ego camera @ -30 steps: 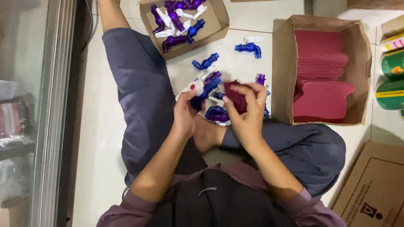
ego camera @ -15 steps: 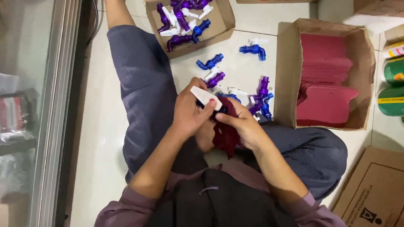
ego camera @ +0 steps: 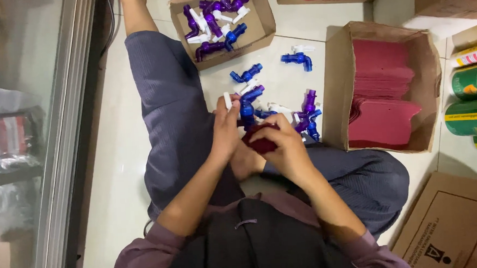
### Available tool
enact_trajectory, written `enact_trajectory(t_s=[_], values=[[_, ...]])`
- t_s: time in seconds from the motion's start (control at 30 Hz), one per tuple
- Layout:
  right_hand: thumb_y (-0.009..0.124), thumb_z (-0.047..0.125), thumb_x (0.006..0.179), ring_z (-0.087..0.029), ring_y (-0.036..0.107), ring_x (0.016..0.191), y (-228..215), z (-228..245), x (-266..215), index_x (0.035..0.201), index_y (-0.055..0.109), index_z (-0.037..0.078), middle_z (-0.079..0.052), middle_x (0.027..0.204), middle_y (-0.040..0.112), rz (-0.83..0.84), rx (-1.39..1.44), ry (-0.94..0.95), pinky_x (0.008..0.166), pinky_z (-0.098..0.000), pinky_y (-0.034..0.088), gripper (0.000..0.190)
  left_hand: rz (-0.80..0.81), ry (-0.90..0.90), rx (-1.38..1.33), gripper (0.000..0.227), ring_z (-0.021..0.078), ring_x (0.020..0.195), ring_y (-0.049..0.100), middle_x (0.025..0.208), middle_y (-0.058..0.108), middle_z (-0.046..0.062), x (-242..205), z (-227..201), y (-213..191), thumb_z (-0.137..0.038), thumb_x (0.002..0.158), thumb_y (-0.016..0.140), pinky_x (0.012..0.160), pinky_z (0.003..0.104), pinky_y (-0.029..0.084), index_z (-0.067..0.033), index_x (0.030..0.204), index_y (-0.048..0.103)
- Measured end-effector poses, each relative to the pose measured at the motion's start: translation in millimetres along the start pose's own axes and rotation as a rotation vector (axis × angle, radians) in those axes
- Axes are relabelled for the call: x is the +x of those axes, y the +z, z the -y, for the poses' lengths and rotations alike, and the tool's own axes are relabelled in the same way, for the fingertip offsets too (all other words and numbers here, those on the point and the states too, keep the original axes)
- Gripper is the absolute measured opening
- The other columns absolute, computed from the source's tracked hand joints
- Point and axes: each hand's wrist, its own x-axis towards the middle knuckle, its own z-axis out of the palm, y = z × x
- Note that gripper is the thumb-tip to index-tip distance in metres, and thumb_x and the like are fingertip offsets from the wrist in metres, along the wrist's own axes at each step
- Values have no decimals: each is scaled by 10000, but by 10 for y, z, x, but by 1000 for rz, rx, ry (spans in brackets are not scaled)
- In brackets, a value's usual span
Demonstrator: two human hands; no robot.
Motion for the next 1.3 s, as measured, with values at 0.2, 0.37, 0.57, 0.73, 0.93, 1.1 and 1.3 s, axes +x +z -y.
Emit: enact_trajectory(t_s=[0.2, 0.37, 0.57, 0.73, 0.93, 1.1, 1.3], values=[[733, 132, 911, -479, 598, 1006, -88, 104, 197, 1072, 710, 43, -233, 1155, 578, -267, -429, -284, 859, -549, 493, 186, 28, 333, 733, 267, 378, 846, 741, 701, 707, 130, -197, -35, 174, -362, 943, 633, 1085, 472, 374, -166, 1112, 567], [624, 292, 981, -344, 622, 836, -17, -261, 235, 926, 698, 116, -108, 978, 610, -167, -634, -229, 681, -442, 492, 199, 164, 236, 664, 384, 349, 969, 716, 715, 740, 101, -86, 206, 221, -600, 1036, 368, 1205, 526, 101, -237, 1064, 491], [424, 453, 1105, -421, 675, 1034, -389, -606, 214, 1089, 738, 81, -181, 1110, 710, 122, -195, 226, 864, -510, 522, 487, 211, -44, 365, 400, 378, 1093, 682, 979, 736, 118, 599, 851, 249, -562, 1064, 330, 1122, 570, 221, -214, 1084, 528], [780, 193, 920, -229, 634, 979, -292, -791, 99, 1243, 674, 80, -125, 1089, 700, -170, 509, 481, 839, -380, 535, 357, 9, -47, 338, 606, 576, 1119, 621, 1241, 567, 424, 1076, -193, 109, -444, 1085, 270, 933, 633, 499, 63, 1322, 502], [552, -102, 791, -273, 675, 994, -340, -868, 165, 1234, 566, 60, -160, 1202, 671, -294, 1151, 600, 815, -335, 567, 472, -38, -148, 303, 400, 256, 1013, 684, 1087, 724, 59, 1753, 315, 284, -449, 933, 554, 840, 388, 478, -128, 1164, 617], [699, 79, 880, -373, 730, 1053, -234, -922, 171, 1221, 621, 62, -219, 1189, 714, -422, 1535, 811, 911, -550, 590, 351, 369, 131, 1151, 296, 399, 1006, 701, 1031, 691, 150, 1587, 1437, 549, -216, 854, 683, 876, 574, 529, -76, 1113, 719], [729, 49, 901, -313, 763, 915, 53, -1436, 33, 1272, 541, 98, -198, 1082, 696, -272, 1417, 726, 684, -405, 670, 419, 415, 199, 1389, 192, 322, 1006, 645, 1020, 673, 162, 1041, 1155, 462, -35, 876, 662, 926, 492, 396, -7, 1060, 711]])
